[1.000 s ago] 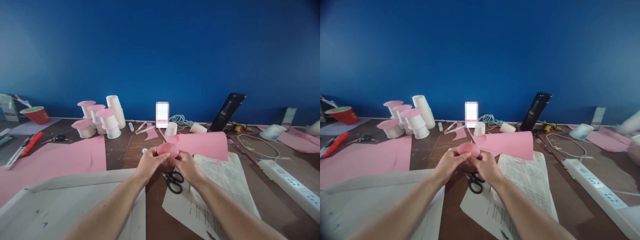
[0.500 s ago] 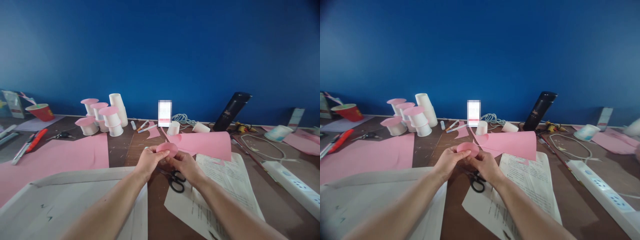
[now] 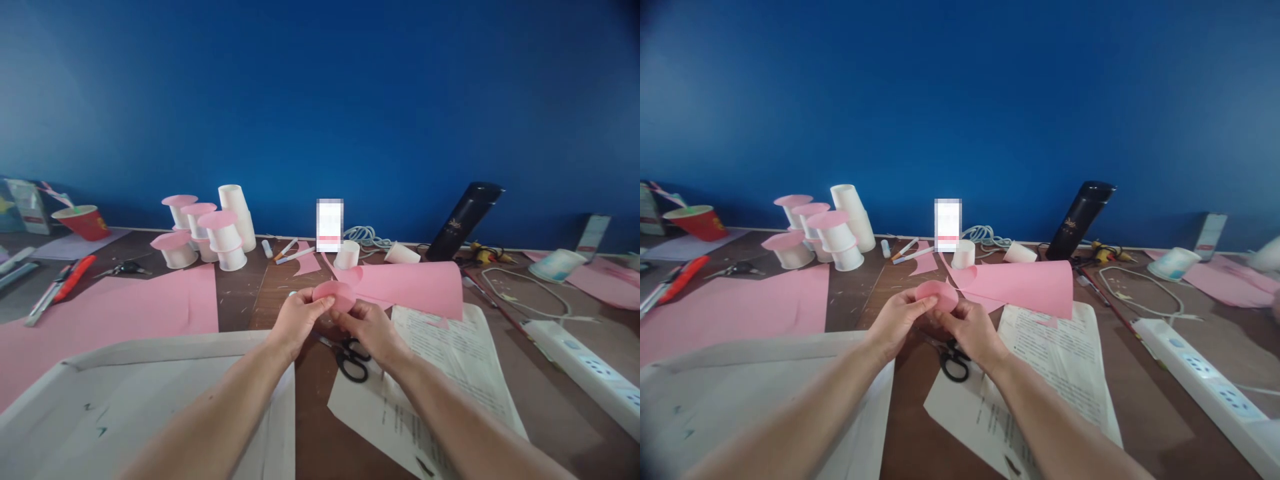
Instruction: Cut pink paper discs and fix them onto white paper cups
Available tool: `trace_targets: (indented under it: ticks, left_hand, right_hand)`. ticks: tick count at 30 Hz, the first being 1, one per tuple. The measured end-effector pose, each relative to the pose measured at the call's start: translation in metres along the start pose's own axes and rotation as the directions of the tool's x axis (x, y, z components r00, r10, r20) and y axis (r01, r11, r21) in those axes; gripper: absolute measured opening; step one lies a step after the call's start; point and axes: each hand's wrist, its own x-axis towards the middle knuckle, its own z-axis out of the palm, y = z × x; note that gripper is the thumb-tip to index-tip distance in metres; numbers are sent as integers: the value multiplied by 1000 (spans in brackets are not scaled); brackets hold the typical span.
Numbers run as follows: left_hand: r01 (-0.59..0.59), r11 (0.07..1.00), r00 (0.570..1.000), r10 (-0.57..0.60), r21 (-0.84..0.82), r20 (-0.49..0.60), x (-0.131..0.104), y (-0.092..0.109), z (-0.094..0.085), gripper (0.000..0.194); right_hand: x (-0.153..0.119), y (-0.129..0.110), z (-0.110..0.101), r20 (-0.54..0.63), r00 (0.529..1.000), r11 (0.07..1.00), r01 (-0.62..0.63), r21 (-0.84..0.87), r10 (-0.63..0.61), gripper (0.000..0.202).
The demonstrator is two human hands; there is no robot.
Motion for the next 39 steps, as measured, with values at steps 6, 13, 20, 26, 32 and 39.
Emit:
trace_targets:
  ticks: [6, 13, 20, 26, 32, 39]
  left_hand:
    - [0, 1000, 999, 0, 7, -55, 1, -1, -1, 33]
    - [-26, 985, 998, 34, 171, -47, 3, -7, 2, 29]
    - [5, 1000, 999, -5, 8, 48, 3, -9, 1, 41]
    - [14, 1000, 1000, -14, -5, -4, 5, -12, 1, 42]
    - [11, 1000, 999, -11, -5, -35, 6, -11, -1, 37]
    - [-1, 995, 1000, -3, -104, -31, 9, -8, -6, 34]
  right_hand:
    - [-1, -1, 1, 22, 1000, 1000, 4, 11, -5, 25]
    - [0, -2, 1, 12, 1000, 999, -10, 52, 9, 25]
    - [3, 0, -3, -97, 995, 998, -13, 68, 20, 25]
    - [4, -1, -4, -100, 994, 991, -22, 128, 35, 27]
    - [-1, -4, -4, 50, 999, 993, -15, 121, 9, 26]
    - [-2, -8, -9, 105, 994, 992, -23, 121, 11, 35]
